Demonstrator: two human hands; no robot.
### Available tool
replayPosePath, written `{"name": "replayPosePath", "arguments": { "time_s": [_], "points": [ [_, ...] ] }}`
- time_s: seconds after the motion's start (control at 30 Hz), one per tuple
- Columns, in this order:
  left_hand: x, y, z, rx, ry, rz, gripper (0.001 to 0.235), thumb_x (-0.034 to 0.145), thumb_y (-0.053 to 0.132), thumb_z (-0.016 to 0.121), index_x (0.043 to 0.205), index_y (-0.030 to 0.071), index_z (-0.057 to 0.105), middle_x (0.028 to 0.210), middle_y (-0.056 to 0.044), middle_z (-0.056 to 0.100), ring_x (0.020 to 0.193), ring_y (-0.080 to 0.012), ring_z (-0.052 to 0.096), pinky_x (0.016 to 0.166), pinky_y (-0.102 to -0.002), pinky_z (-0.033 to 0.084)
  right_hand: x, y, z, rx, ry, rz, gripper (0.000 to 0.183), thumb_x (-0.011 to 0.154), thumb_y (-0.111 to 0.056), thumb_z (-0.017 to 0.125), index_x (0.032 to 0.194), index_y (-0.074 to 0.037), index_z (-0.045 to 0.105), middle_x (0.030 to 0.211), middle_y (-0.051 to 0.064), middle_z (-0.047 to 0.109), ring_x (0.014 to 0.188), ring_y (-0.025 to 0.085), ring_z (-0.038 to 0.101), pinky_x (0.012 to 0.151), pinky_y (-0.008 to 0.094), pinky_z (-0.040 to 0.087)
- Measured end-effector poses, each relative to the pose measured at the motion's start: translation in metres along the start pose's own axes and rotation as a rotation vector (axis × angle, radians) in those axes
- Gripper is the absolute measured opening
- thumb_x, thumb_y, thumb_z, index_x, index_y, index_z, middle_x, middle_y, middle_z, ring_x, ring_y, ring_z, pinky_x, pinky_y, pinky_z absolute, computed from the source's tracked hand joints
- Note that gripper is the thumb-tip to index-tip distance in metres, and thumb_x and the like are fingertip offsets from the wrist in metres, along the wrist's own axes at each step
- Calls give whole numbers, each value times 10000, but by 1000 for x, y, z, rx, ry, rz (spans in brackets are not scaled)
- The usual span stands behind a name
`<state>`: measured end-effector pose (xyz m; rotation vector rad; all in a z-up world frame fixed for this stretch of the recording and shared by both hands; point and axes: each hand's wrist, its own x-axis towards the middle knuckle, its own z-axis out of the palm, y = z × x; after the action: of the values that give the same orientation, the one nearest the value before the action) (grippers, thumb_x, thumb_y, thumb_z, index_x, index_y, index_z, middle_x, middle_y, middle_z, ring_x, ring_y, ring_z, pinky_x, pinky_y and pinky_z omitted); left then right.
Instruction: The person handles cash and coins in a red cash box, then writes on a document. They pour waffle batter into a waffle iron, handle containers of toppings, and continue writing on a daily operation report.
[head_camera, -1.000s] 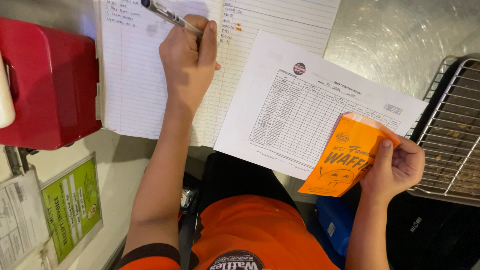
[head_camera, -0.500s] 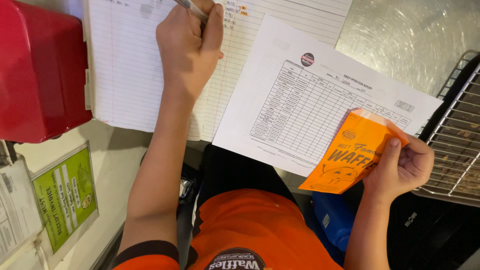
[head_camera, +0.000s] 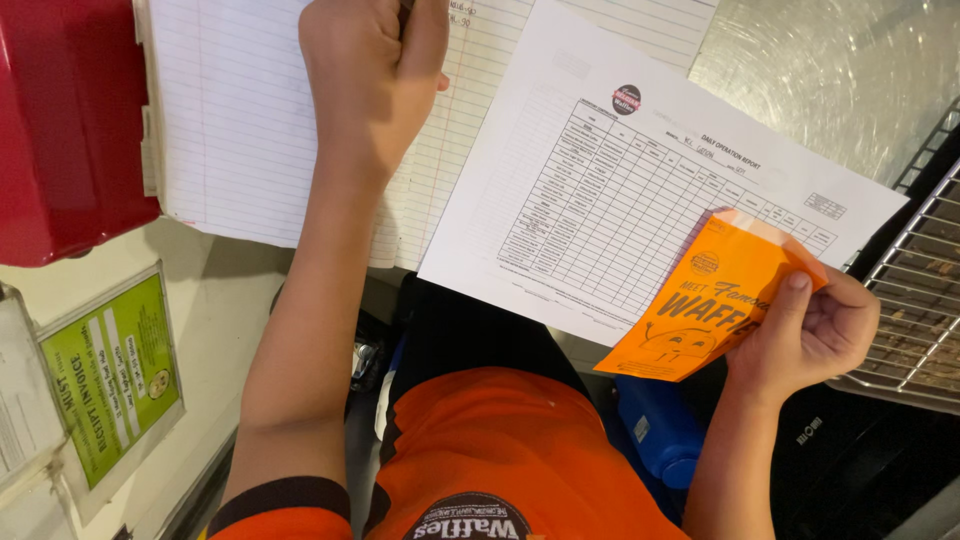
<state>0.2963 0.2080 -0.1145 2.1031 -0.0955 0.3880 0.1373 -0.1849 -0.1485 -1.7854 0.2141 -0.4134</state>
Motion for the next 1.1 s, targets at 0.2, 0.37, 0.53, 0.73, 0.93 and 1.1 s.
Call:
{"name": "replayPosePath", "arguments": {
  "time_s": [0.2,0.37,0.53,0.73,0.93,1.1],
  "points": [
    [-1,-3,1,-80,-12,-51,456,1107,-19,623,677,55,491,555,14,454,465,-82,526,460,-233,479,3,-3,4,-50,13,-19,85,1182,46,626,1177,63,543,1140,199,686,994,151,699,945,274,606],
    [-2,-3,0,-73,-27,-83,492,1109,-9,647,655,62,471,546,19,433,454,-75,472,458,-237,488,3,-5,6,-27,0,-19,88,1193,37,628,1150,63,556,1142,202,710,981,143,708,923,256,604],
    [-1,-6,1,-85,-39,-95,432,1061,-41,593,657,70,491,543,30,457,453,-60,482,469,-232,524,2,-2,2,-44,-3,-28,93,1200,31,632,1167,58,549,1144,204,704,980,143,707,916,256,606],
    [-2,-10,2,-49,-45,-50,427,1066,-38,605,662,68,515,546,29,475,467,-58,516,478,-228,536,1,2,1,-41,-1,-28,106,1208,12,642,1174,59,553,1142,206,708,966,140,705,900,250,603],
    [-5,-13,2,-2,-43,32,409,1062,-35,611,673,61,532,549,25,479,487,-59,552,489,-223,536,1,7,-3,-13,-12,-41,141,1221,0,657,1148,59,552,1132,202,717,956,134,705,882,237,596],
    [-8,-16,3,-29,-35,21,419,1073,-19,640,670,55,552,552,13,495,486,-76,552,498,-228,547,0,8,-4,3,-15,-41,142,1225,3,657,1141,59,557,1123,198,712,931,126,687,867,235,588]
  ]
}}
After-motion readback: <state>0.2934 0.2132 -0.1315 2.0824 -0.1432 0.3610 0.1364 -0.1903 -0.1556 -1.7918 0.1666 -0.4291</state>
